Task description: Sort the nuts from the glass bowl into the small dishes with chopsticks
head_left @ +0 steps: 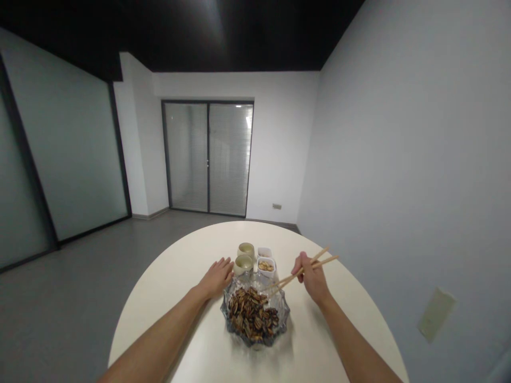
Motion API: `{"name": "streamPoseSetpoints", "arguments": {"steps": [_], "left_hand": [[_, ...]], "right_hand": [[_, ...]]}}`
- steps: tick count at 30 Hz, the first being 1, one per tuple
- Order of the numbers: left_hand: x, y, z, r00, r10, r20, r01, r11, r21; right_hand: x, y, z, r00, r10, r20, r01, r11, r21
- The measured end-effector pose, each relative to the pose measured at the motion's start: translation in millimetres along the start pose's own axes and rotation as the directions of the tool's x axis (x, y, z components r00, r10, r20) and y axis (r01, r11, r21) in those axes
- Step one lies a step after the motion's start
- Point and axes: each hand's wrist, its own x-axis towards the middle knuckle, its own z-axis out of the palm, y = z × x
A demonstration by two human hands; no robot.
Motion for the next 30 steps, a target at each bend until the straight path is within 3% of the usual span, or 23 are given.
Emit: {"name": "streamPoseSetpoints", "arguments": {"steps": [6, 10, 20, 26, 30], "left_hand": [[-0.1, 3.7, -2.0, 1.000, -0.011, -0.003, 0.011, 1.000, 0.001], [-1.1, 6.3, -4.4, 1.000, -0.013, -0.010, 0.013, 1.000, 0.010], [-0.5, 5.1, -2.8, 1.000, -0.008, -0.017, 0.008, 1.000, 0.003], [1.4, 5.2, -1.9, 1.000, -0.007, -0.010, 0.007, 1.000, 0.010], [2.2, 5.1, -1.5, 1.000, -0.010, -0.007, 0.010, 1.000, 0.006]], "right_hand": [[-3.8, -11.4, 2.2, 0.966, 0.106, 0.235, -0.109, 0.994, 0.000], [-6.6, -13.4, 5.5, 0.933, 0.165, 0.321, -0.146, 0.986, -0.082], [-6.4, -4.2, 3.2, 0.954, 0.137, 0.268, -0.135, 0.991, -0.028], [-7.7, -5.7, 10.0, 0.926, 0.137, 0.353, -0.126, 0.991, -0.054], [-7.1, -4.1, 15.3, 0.939, 0.145, 0.310, -0.125, 0.989, -0.084]]}}
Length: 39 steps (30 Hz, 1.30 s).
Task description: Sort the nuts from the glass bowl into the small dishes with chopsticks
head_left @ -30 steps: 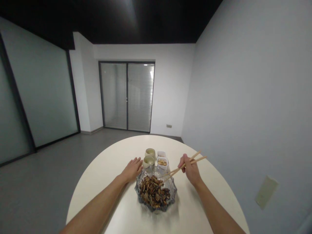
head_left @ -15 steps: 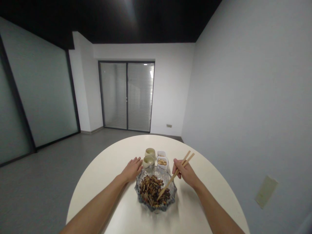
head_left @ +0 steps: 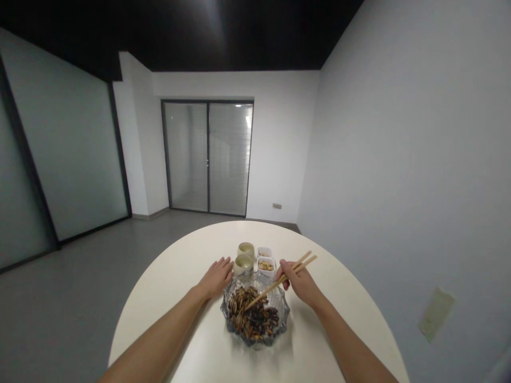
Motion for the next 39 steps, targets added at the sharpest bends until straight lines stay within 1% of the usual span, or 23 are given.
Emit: {"name": "streamPoseSetpoints", "arguments": {"steps": [5, 7, 9, 12, 14, 15, 18, 22, 24, 27, 29, 35, 39], "left_hand": [[-1.0, -1.5, 1.2, 1.000, -0.003, 0.001, 0.003, 1.000, 0.002], [-1.1, -2.1, 1.3, 1.000, 0.002, 0.002, -0.002, 1.000, 0.009], [-0.7, -2.6, 1.1, 1.000, 0.002, 0.001, -0.002, 1.000, 0.012], [0.7, -2.7, 0.5, 1.000, 0.001, -0.001, -0.001, 1.000, 0.005], [1.5, -2.2, 0.2, 1.000, 0.003, -0.001, -0.003, 1.000, -0.005], [1.8, -1.9, 0.1, 1.000, 0.004, 0.000, -0.004, 1.000, -0.008], [1.5, -0.9, 0.0, 1.000, 0.002, -0.003, -0.002, 1.000, -0.020], [-0.4, -0.5, 0.3, 1.000, 0.001, -0.010, -0.002, 1.000, -0.028], [-1.0, -0.2, 0.1, 1.000, 0.001, -0.007, -0.001, 1.000, -0.022], [-1.0, 0.5, -0.7, 1.000, -0.001, -0.001, 0.001, 1.000, -0.016], [-0.8, 0.7, -1.0, 1.000, -0.006, 0.004, 0.006, 1.000, -0.010], [-2.1, -3.0, 1.3, 1.000, 0.004, 0.004, -0.004, 1.000, 0.001], [-2.8, -5.2, 2.4, 1.000, 0.006, 0.001, -0.006, 1.000, -0.010]], "right_hand": [[2.0, 0.4, -5.3, 0.992, -0.039, -0.117, 0.041, 0.999, 0.014], [1.3, -1.0, -7.5, 0.992, -0.056, -0.114, 0.060, 0.998, 0.033], [0.0, -3.0, -7.2, 0.998, -0.050, -0.048, 0.053, 0.997, 0.050], [-2.2, -6.6, -1.6, 0.993, -0.023, 0.115, 0.017, 0.999, 0.050], [-3.1, -9.4, 3.3, 0.985, -0.030, 0.167, 0.026, 0.999, 0.027], [-3.2, -10.7, 5.4, 0.985, -0.041, 0.166, 0.040, 0.999, 0.013], [-2.5, -12.6, 8.0, 0.991, -0.069, 0.113, 0.074, 0.996, -0.041], [-0.6, -9.9, 3.6, 0.998, -0.054, 0.042, 0.057, 0.995, -0.082], [-0.4, -8.2, 0.8, 0.998, -0.024, 0.054, 0.028, 0.997, -0.069], [-0.8, -7.1, -1.7, 0.990, 0.014, 0.138, -0.008, 0.999, -0.041], [-0.8, -7.4, -3.1, 0.988, 0.027, 0.149, -0.022, 0.999, -0.034], [1.8, -5.7, -12.3, 1.000, 0.011, 0.019, -0.011, 1.000, 0.003], [2.6, -1.6, -15.6, 1.000, -0.006, 0.001, 0.006, 1.000, 0.011]]}}
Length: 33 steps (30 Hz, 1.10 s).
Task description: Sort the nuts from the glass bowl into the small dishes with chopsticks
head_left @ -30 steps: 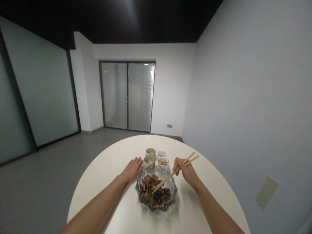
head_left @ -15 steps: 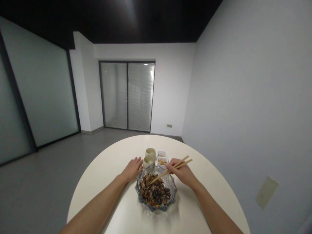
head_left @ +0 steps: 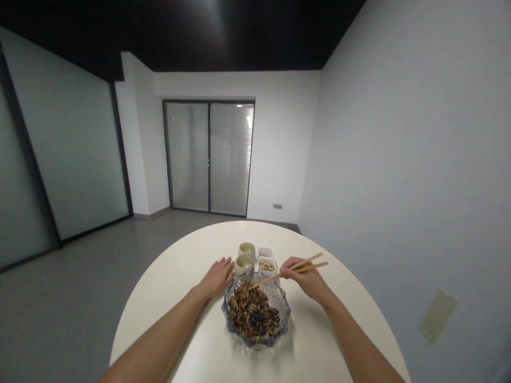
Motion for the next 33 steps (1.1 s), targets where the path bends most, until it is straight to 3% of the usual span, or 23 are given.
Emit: {"name": "streamPoseSetpoints", "arguments": {"steps": [8, 18, 33], "left_hand": [[-0.5, 2.8, -0.5, 1.000, -0.011, -0.005, 0.011, 1.000, -0.016], [0.7, 5.4, -1.2, 1.000, 0.001, -0.005, -0.001, 1.000, 0.016], [0.7, 3.5, 0.5, 1.000, -0.006, -0.011, 0.006, 1.000, 0.001]], "right_hand": [[1.6, 3.4, 6.3, 0.999, 0.000, -0.038, 0.000, 1.000, -0.011], [-0.1, 4.3, 21.0, 0.998, 0.053, -0.023, -0.050, 0.992, 0.112], [1.8, 3.2, 15.2, 0.992, -0.008, -0.128, 0.019, 0.996, 0.082]]}}
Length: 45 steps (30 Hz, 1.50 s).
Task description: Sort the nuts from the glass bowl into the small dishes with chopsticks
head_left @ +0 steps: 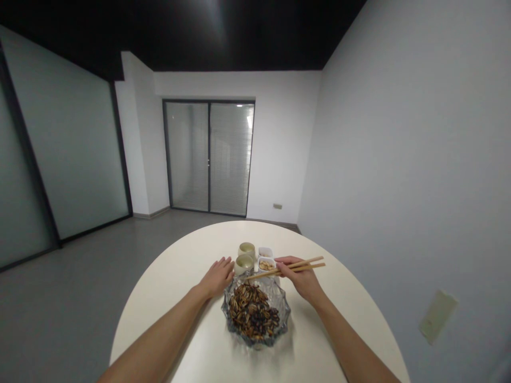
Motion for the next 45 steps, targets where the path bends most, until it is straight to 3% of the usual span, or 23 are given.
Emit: {"name": "streamPoseSetpoints", "arguments": {"steps": [6, 15, 45], "left_hand": [[1.1, -0.7, -0.2, 1.000, 0.001, 0.008, -0.001, 1.000, 0.004], [1.6, 1.9, -0.8, 1.000, 0.018, -0.002, -0.018, 0.999, 0.027], [2.4, 2.6, -0.1, 1.000, 0.001, 0.010, -0.001, 1.000, 0.026]], "right_hand": [[0.7, 2.6, 2.0, 0.994, -0.056, -0.092, 0.058, 0.998, 0.017], [0.3, 10.7, 7.5, 0.958, -0.185, -0.221, 0.167, 0.981, -0.099], [3.9, 18.4, 8.6, 0.940, -0.250, -0.232, 0.220, 0.964, -0.147]]}}
